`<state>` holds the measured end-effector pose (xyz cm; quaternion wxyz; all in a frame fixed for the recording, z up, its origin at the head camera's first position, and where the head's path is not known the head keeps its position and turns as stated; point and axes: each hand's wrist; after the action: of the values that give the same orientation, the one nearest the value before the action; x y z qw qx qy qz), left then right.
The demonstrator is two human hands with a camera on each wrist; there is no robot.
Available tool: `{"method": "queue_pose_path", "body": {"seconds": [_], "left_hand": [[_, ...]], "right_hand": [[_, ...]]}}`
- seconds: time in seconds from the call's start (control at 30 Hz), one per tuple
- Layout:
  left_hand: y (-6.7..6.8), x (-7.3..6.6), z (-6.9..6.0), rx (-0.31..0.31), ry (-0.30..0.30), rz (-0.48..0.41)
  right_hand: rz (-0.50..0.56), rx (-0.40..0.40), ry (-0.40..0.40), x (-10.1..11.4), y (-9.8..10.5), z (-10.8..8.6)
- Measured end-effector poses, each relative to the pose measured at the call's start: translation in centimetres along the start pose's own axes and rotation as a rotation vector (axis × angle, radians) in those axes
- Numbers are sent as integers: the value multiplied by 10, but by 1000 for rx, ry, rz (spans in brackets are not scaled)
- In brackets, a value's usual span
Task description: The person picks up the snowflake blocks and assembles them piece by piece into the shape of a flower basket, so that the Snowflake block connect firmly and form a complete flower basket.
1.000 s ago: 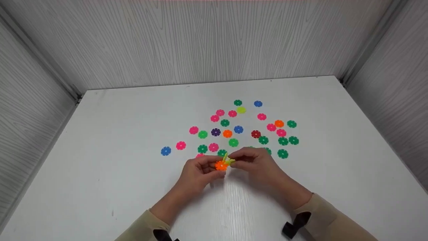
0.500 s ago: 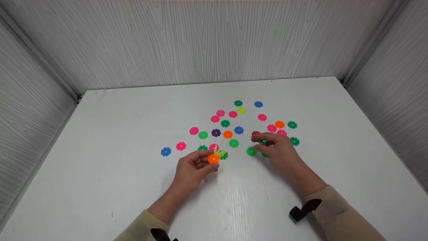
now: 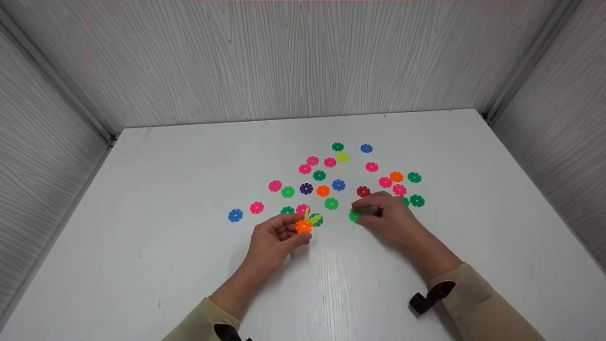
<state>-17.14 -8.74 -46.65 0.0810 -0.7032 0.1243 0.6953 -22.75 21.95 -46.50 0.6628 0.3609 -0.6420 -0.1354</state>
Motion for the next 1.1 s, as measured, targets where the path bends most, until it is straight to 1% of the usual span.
{"method": "queue_pose_path", "body": {"seconds": [0.2,0.4,0.5,0.57,0.67,0.77,0.8,0.87,0.93,1.1], "left_hand": [[0,2,0,-1,0,-5],[-1,2,-1,-5,-1,-6],[-2,3,-1,-12,-1,5],[-2,3,-1,-16,0,7],[-3,3,-1,-21,2,16],[-4,1,-2,-15,-7,22],[-4,1,-2,-11,-15,25],[-4,0,-3,-3,-27,29],[-4,0,-3,4,-37,30],[-5,0,-2,11,-40,17]], "right_hand": [[10,2,4,3,-1,-1],[-19,0,41,7,-4,-2],[19,8,58,12,-5,-5],[71,32,89,17,-7,-8],[157,78,180,26,-14,-10],[232,143,285,37,-24,-12],[250,158,313,41,-28,-13],[275,177,345,48,-34,-16],[296,171,359,53,-39,-19],[315,85,361,56,-47,-21]]}}
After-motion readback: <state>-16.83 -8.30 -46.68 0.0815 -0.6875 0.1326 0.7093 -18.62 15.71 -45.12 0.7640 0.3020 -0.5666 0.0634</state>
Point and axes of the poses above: each hand's wrist, its own z-axis towards the middle knuckle, its own y-axis out of the back of the hand, x = y × z, and after that the axes turned 6 degrees about x, right-handed
